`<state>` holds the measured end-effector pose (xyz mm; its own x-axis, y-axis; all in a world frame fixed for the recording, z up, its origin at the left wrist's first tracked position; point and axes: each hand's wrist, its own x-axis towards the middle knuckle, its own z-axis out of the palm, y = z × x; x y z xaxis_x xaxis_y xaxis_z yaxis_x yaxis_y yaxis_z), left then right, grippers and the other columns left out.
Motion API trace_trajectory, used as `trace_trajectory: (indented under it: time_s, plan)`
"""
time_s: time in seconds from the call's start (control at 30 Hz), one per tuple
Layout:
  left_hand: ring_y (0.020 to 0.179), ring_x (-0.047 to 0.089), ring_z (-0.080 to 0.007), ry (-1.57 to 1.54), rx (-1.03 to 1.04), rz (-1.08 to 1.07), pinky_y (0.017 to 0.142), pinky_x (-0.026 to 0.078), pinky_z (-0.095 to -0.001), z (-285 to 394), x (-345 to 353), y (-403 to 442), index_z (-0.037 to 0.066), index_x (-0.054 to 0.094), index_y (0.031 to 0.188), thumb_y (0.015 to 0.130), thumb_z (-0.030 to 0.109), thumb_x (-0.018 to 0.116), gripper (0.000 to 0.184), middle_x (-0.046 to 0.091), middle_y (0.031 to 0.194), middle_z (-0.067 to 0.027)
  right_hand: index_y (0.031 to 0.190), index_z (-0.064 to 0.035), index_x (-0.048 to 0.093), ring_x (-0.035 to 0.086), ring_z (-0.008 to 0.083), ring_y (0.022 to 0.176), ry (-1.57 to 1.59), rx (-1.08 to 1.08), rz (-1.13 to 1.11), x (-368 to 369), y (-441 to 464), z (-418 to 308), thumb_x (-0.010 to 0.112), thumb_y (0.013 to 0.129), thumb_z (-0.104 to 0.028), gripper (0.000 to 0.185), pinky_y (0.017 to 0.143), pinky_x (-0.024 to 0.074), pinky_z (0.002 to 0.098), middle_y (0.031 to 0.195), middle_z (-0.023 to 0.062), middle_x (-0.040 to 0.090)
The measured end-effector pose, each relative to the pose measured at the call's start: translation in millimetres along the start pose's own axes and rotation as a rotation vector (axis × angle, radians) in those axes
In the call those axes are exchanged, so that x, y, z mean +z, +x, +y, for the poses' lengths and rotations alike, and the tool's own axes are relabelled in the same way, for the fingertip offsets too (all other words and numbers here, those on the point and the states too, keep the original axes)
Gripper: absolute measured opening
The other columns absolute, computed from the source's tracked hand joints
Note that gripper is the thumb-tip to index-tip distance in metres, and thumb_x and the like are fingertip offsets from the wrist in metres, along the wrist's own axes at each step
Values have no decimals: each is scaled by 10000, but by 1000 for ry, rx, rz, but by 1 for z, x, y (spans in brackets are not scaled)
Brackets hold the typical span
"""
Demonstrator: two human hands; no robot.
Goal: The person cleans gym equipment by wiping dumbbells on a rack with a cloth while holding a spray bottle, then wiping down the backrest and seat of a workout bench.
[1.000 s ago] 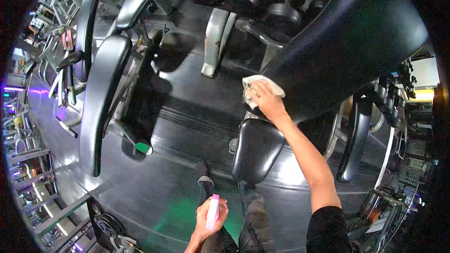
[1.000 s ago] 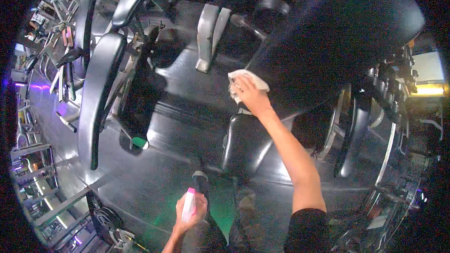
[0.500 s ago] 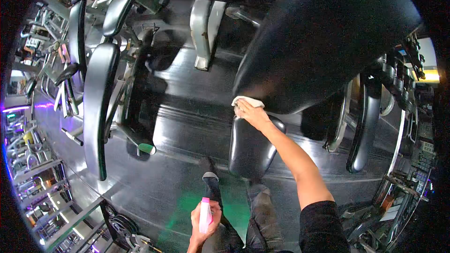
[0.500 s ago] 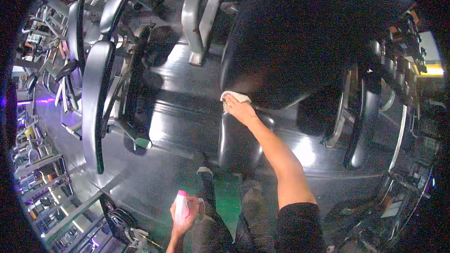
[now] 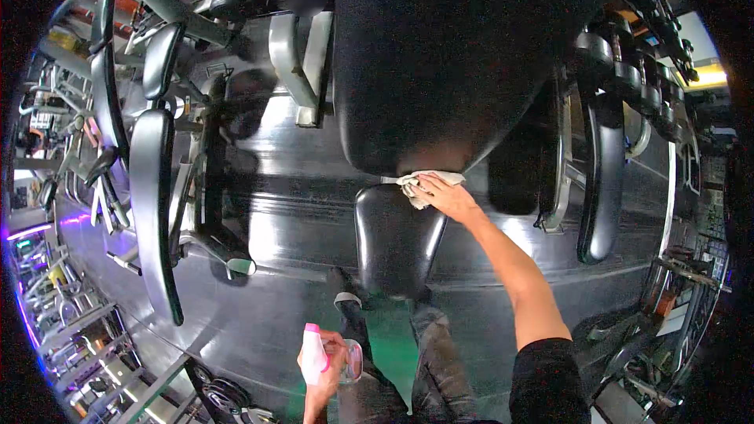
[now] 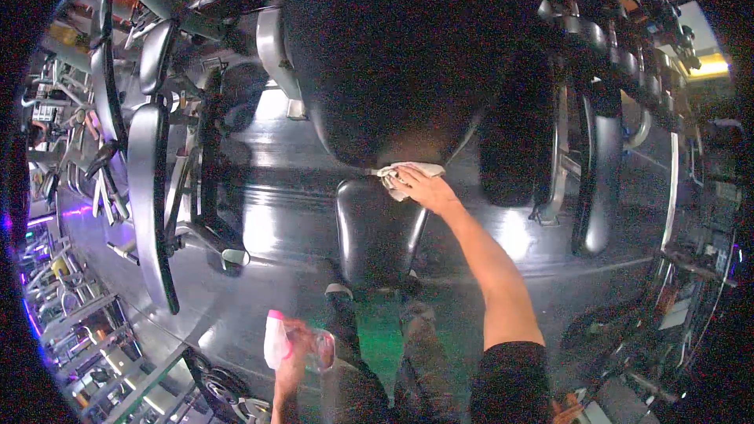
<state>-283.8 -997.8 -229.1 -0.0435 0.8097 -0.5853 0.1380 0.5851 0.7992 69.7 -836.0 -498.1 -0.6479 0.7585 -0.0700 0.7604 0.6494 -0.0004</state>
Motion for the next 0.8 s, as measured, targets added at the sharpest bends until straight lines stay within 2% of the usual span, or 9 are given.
trace_trajectory:
  time_s: [0.13,0.3,0.4,0.43,0.47,0.57,0.67,0.7,0.8]
  plan:
    - [613,574,-116,28,80,-20,566,485,-260,-3,3,-3,-13,522,956,798,-78,583,181,583,731,-66,1357,-147,415,393,234,1317,83,-14,-86,-13,-29,21,429,873,-97,487,1095,354,326,1390,81,438]
    - [615,574,-118,-34,52,-47,568,478,-268,13,7,-7,-13,525,955,801,-46,595,172,587,747,-68,1145,-131,589,416,199,1297,-135,-180,-171,-35,-37,46,539,821,-168,330,1028,411,317,1315,53,512]
    - [621,578,-122,-35,65,-50,576,476,-273,23,2,-13,-13,531,961,796,-29,607,182,591,753,-66,1085,-115,621,455,194,1255,-162,-189,-205,-83,-44,62,539,816,-154,284,992,440,319,1264,42,540]
    - [623,579,-124,-42,64,-45,582,475,-274,25,0,-15,-14,536,965,791,-22,613,190,594,755,-64,1038,-100,636,484,186,1216,-166,-206,-149,-100,-45,69,543,810,-151,251,905,496,309,1224,41,550]
    - [623,579,-124,-54,75,-47,582,475,-274,27,-2,-16,-14,536,965,791,-22,613,190,594,755,-64,1038,-100,636,484,186,1216,-183,-209,-149,-117,-46,76,543,810,-151,251,905,496,309,1224,41,550]
    - [631,576,-123,-66,91,-22,598,478,-274,30,-11,-16,-18,550,959,764,-26,617,206,600,766,-65,1023,-99,620,496,175,1198,-268,-261,-87,-174,-48,96,540,810,-152,234,725,544,290,1207,39,549]
    - [663,577,-121,-114,83,-23,626,480,-270,26,-18,-14,-13,564,942,735,-23,618,213,606,776,-60,1031,-99,603,514,176,1175,-278,-329,-48,-240,-41,120,538,814,-150,232,713,539,284,1204,39,549]
    - [623,566,-111,-43,129,-28,573,466,-262,22,-20,-11,0,557,951,769,-8,617,192,595,750,-49,1040,-95,587,525,182,1167,-294,-336,-74,-261,-37,128,539,814,-149,237,702,535,283,1215,46,547]
    - [588,556,-92,104,183,-43,530,459,-254,34,-26,-12,8,552,968,809,6,615,170,595,738,-42,1037,-90,572,527,201,1164,-343,-381,-18,-349,-13,146,550,801,-162,248,862,520,344,1210,60,551]
